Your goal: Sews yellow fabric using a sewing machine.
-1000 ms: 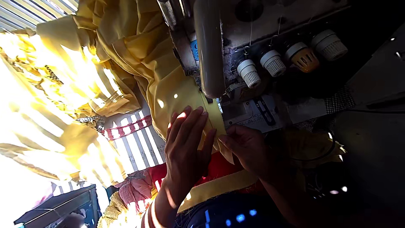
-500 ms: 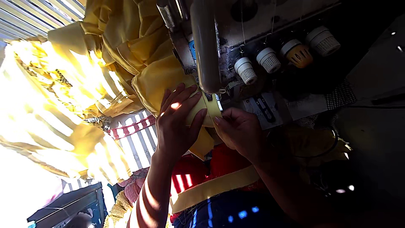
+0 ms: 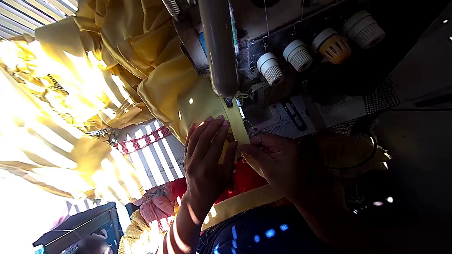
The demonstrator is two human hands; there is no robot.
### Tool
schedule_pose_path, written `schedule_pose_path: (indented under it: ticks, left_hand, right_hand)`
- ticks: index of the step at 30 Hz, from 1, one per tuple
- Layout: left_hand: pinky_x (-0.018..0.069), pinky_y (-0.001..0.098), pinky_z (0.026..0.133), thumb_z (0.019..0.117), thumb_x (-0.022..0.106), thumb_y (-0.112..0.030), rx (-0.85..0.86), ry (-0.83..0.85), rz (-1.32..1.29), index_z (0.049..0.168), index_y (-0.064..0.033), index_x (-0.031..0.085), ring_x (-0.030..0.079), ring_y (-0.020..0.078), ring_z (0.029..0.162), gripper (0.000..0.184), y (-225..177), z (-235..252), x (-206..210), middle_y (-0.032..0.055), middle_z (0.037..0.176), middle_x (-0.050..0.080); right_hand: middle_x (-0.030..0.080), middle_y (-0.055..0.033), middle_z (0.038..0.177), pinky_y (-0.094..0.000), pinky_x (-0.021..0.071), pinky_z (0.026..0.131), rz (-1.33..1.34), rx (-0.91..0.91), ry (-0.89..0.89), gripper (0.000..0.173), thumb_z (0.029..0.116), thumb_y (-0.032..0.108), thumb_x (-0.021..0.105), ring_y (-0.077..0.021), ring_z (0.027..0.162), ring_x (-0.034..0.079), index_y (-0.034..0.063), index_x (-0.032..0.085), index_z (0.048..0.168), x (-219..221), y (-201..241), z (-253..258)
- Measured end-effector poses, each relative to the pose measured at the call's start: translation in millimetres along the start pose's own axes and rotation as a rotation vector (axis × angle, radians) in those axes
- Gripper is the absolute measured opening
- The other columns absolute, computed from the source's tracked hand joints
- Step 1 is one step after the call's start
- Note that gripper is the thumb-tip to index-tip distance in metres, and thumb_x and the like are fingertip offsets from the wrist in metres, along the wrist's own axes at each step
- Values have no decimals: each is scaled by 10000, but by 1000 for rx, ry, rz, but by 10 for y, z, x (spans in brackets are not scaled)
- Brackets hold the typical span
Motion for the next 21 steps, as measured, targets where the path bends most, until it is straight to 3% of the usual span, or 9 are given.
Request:
schedule_pose_path:
  ticks: [8,15,21]
  left_hand:
    - [412,495,1173,990,649,-200,9,-16,-1,1257,-59,721,566,260,1350,310,20,35,2,92,1375,659]
    - [385,496,1197,997,641,-212,46,18,4,1251,-36,722,572,265,1348,319,159,296,28,107,1362,666]
    - [381,474,1207,1032,591,-228,47,47,-48,1259,-46,722,568,232,1357,319,297,461,38,104,1369,664]
  right_hand:
    - [706,3,741,-185,576,592,4,66,-51,153,912,197,775,-44,635,664,59,722,872,-37,-253,61]
    - [680,10,720,-176,528,515,-13,45,-96,136,877,173,805,-44,586,625,82,705,859,-12,-173,269]
    - [677,-7,708,-191,534,508,34,66,-72,152,875,161,817,-57,570,621,63,701,866,53,-201,317]
Point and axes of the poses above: each hand's wrist, its own z-axis towards the middle knuckle, its own x-axis out of the palm, y = z × x, the point moved 10 cm from there along z, towards the middle knuckle
